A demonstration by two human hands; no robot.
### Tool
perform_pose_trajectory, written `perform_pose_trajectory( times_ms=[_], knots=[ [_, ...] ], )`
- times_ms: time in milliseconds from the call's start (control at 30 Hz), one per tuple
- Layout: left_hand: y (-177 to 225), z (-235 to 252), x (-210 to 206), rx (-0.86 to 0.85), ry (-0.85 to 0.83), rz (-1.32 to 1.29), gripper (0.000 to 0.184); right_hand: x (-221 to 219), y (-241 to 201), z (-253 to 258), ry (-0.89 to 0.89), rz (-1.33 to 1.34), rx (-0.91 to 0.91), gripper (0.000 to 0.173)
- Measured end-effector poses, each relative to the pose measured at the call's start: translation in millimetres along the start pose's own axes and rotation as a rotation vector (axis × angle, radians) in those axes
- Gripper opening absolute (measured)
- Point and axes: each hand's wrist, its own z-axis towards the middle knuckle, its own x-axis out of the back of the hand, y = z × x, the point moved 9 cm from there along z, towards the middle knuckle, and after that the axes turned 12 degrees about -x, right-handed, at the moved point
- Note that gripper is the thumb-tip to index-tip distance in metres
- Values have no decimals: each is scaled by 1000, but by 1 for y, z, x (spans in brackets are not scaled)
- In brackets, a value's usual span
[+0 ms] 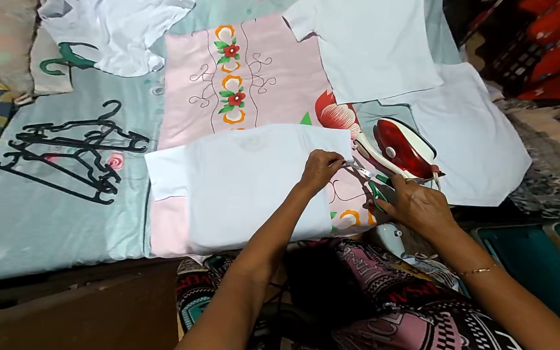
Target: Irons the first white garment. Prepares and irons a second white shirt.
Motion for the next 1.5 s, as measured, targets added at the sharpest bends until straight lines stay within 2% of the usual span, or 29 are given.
perform_pose_trajectory(
  times_ms=[367, 567, 867, 1200, 1500],
  knots=[
    [-1, -1, 0, -5, 15, -1, 13, -1, -3, 2, 32, 17, 12, 50],
    [-2, -2, -1, -32, 31, 3, 12, -1, -8, 4, -18, 16, 5, 48],
    [-2, -3, -1, -58, 52, 17, 11, -2, -14, 6, 74, 2, 62, 42],
    [1, -4, 0, -78, 62, 22, 11, 1, -18, 4, 173, 2, 140, 32],
    [2, -4, 0, -86, 64, 37, 10, 1, -16, 3, 142, 21, 140, 17]
  ],
)
